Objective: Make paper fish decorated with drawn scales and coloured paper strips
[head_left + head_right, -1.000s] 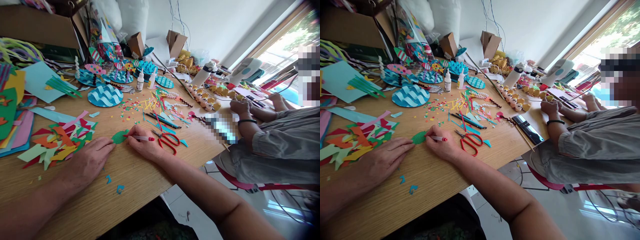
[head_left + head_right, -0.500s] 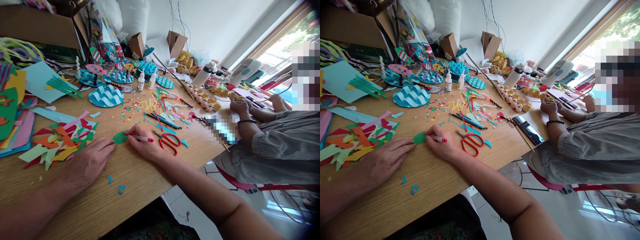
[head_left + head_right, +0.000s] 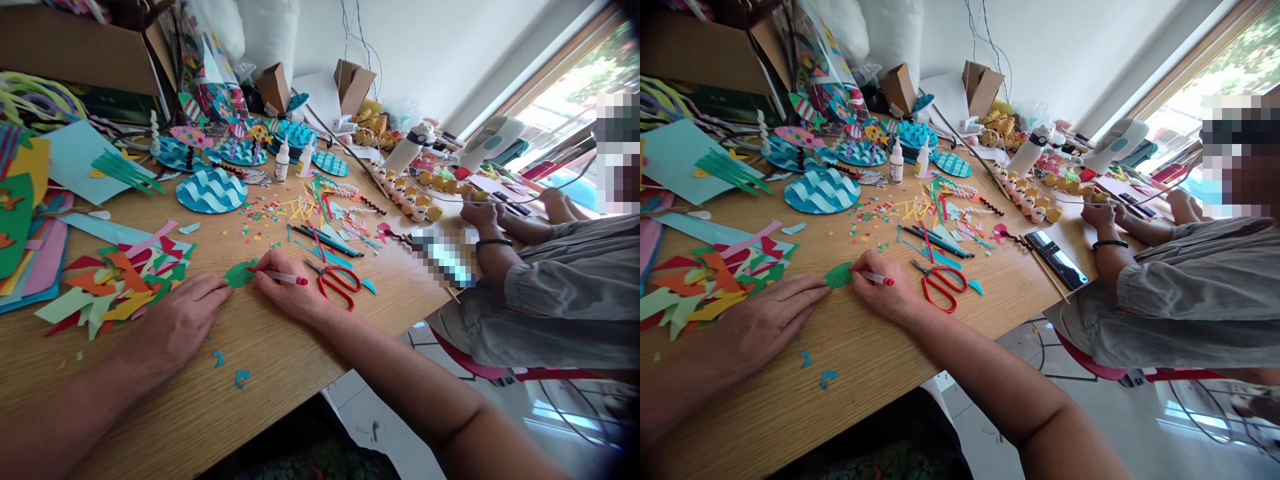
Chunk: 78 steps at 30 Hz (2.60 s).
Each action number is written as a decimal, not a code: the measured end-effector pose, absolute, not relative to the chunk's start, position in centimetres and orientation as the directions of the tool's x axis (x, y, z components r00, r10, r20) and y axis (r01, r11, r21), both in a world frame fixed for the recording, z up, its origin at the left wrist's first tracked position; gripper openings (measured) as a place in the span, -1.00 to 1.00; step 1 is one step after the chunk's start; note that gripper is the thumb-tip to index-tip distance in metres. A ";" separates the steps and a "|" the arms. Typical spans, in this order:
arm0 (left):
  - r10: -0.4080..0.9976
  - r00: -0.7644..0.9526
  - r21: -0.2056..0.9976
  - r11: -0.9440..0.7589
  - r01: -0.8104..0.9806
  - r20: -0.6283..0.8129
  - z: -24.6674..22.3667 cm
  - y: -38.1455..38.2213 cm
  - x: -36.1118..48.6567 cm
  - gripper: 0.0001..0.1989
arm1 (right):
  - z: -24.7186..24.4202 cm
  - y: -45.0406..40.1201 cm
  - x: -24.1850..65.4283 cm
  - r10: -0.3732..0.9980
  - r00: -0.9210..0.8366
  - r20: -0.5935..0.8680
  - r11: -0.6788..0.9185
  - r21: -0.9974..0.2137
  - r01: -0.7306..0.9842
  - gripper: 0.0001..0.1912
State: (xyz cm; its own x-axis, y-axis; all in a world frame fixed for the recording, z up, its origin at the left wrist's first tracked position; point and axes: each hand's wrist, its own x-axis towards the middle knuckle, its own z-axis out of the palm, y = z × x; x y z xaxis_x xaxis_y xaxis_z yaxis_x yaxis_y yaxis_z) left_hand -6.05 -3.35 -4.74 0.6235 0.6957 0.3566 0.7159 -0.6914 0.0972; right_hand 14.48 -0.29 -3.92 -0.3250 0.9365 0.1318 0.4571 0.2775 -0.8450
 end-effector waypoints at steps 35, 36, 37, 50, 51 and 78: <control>0.737 0.595 0.184 -0.665 0.724 0.322 -5.6 -3.3 -6.3 -0.62 | -3.8 -0.2 14.5 0.955 -0.269 0.127 0.238 -0.868 0.437 -0.96; 0.729 0.600 0.174 -0.672 0.720 0.330 -5.7 -3.3 -6.4 -0.62 | -3.7 -0.3 14.4 0.957 -0.262 0.122 0.231 -0.867 0.442 -0.96; 0.719 0.605 0.163 -0.680 0.715 0.342 -5.8 -3.3 -6.4 -0.62 | -3.7 -0.3 14.4 0.959 -0.256 0.117 0.225 -0.867 0.445 -0.96; 0.714 0.604 0.147 -0.681 0.718 0.355 -5.8 -3.4 -6.4 -0.62 | -3.7 -0.3 14.5 0.952 -0.284 0.113 0.223 -0.892 0.394 -0.95; 0.713 0.604 0.147 -0.681 0.717 0.357 -5.9 -3.3 -6.5 -0.62 | -3.8 -0.3 14.5 0.949 -0.292 0.117 0.229 -0.893 0.388 -0.95; 0.695 0.609 0.135 -0.694 0.707 0.382 -6.0 -3.2 -6.4 -0.62 | -3.8 -0.3 14.6 0.943 -0.298 0.151 0.276 -0.854 0.441 -0.97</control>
State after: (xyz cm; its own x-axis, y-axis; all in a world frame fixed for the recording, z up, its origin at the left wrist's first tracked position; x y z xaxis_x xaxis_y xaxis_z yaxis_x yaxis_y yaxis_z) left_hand -6.43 -3.17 -5.99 0.6089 0.6953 0.3817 0.7074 -0.6937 0.1352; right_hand 14.56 -0.30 -3.77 -0.2980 0.9426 0.1509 0.4409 0.2761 -0.8540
